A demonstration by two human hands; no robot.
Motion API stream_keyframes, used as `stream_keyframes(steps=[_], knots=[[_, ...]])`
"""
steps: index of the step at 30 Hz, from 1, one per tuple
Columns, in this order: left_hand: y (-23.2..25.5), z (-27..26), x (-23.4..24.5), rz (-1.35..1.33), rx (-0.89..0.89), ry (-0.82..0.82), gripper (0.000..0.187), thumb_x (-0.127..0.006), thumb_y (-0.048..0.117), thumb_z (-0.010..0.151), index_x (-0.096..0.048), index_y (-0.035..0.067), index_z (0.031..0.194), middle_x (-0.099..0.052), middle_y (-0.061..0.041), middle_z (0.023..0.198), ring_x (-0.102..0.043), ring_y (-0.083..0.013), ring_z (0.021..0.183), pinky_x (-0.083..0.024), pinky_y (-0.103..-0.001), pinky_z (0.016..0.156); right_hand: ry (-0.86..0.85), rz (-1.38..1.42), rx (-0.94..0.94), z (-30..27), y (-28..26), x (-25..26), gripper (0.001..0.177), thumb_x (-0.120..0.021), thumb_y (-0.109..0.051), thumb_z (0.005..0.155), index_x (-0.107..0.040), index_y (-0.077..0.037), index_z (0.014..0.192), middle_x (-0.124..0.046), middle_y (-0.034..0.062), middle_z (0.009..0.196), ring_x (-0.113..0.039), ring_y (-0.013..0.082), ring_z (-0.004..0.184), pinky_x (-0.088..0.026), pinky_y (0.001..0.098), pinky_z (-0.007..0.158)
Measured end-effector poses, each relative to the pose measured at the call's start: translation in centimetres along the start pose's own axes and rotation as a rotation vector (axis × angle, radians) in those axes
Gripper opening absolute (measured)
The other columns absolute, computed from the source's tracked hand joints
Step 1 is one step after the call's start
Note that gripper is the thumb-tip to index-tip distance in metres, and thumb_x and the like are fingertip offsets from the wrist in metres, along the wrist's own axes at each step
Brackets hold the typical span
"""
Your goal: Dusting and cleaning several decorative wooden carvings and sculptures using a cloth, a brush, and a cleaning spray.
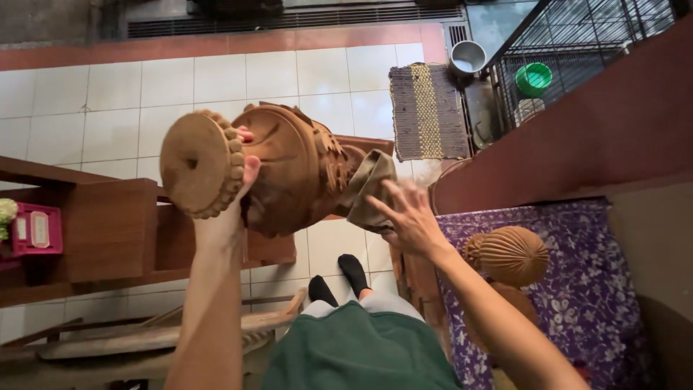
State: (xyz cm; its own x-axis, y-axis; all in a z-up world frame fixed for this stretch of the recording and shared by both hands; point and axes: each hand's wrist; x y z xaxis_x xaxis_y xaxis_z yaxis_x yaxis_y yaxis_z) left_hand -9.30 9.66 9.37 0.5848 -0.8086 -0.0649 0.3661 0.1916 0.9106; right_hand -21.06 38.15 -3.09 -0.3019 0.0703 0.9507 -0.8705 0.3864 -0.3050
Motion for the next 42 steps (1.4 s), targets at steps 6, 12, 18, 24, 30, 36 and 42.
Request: stream_keyframes(steps=[6,12,18,24,30,36,42], knots=[[1.3,0.0,0.3,0.069,-0.034,0.081,0.055,-0.085,0.027,0.096,-0.056,0.009,0.139,-0.068,-0.001,0.118,-0.065,-0.0147,0.118,-0.051,-0.037,0.118,0.416,0.325,-0.09,3.6,0.2,-4.1,0.103,-0.089,-0.025,0.067,-0.034,-0.018,0.154,0.007,0.0268,0.16,-0.004,0.0643,0.145,-0.025,0.0639,0.112],[3.9,0.5,0.0,-0.112,0.032,0.137,0.062,-0.089,0.031,0.088,-0.056,0.013,0.137,-0.065,0.001,0.119,-0.063,-0.015,0.118,-0.05,-0.04,0.115,0.48,0.087,-0.068,3.4,0.1,-4.8,0.091,-0.069,0.008,0.075,-0.042,-0.017,0.159,-0.015,0.0207,0.173,-0.01,0.0484,0.159,-0.036,0.0613,0.126],[3.0,0.2,2.1,0.06,0.215,0.271,0.035,-0.084,0.029,0.087,-0.069,0.016,0.116,-0.068,0.003,0.117,-0.063,-0.0154,0.121,-0.053,-0.041,0.114,0.805,1.761,-0.842,2.3,3.9,-7.9,0.046,-0.05,-0.029,0.107,-0.047,0.008,0.135,-0.062,0.0242,0.13,-0.063,0.0395,0.111,-0.061,0.0432,0.088],[3.5,0.5,3.2,-0.37,0.171,0.193,0.028,-0.083,0.02,0.092,-0.066,0.015,0.114,-0.066,0.0,0.121,-0.058,-0.0176,0.126,-0.046,-0.04,0.118,0.647,2.295,-0.493,3.1,3.1,-10.1,0.05,-0.061,-0.03,0.096,-0.056,0.002,0.134,-0.07,0.0145,0.119,-0.069,0.0257,0.106,-0.063,0.0357,0.085],[5.8,1.8,4.6,-0.236,0.265,0.09,0.038,-0.083,0.024,0.093,-0.067,0.008,0.123,-0.064,0.001,0.121,-0.057,-0.0157,0.12,-0.05,-0.035,0.106,0.549,1.807,-0.456,4.0,3.0,-4.3,0.054,-0.072,-0.01,0.09,-0.054,0.002,0.139,-0.065,0.0202,0.109,-0.065,0.0362,0.087,-0.056,0.051,0.067],[5.9,4.9,6.0,-0.077,-0.044,-0.406,0.064,-0.081,0.019,0.087,-0.054,0.011,0.145,-0.061,0.0,0.141,-0.056,-0.015,0.133,-0.047,-0.033,0.117,0.026,1.849,-0.586,6.0,7.1,0.1,0.05,-0.072,-0.021,0.083,-0.061,0.002,0.126,-0.073,0.0153,0.108,-0.071,0.0258,0.095,-0.062,0.039,0.08],[6.2,4.6,4.4,-0.142,-0.057,-0.448,0.065,-0.08,0.016,0.088,-0.051,0.011,0.146,-0.06,-0.002,0.142,-0.057,-0.016,0.133,-0.049,-0.034,0.117,0.259,1.364,-0.731,8.9,5.9,-1.4,0.045,-0.063,-0.039,0.104,-0.071,0.002,0.119,-0.072,0.0176,0.108,-0.066,0.0206,0.09,-0.055,0.0307,0.077]])
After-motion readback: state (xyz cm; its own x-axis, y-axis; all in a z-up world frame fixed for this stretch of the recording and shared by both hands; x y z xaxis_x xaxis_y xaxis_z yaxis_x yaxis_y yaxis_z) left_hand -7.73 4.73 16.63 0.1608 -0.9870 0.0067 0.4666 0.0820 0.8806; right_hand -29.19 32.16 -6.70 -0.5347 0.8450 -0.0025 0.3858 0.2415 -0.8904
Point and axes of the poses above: each hand's wrist, its own z-axis towards the middle knuckle, its own x-axis out of the back of the hand, y = z × x
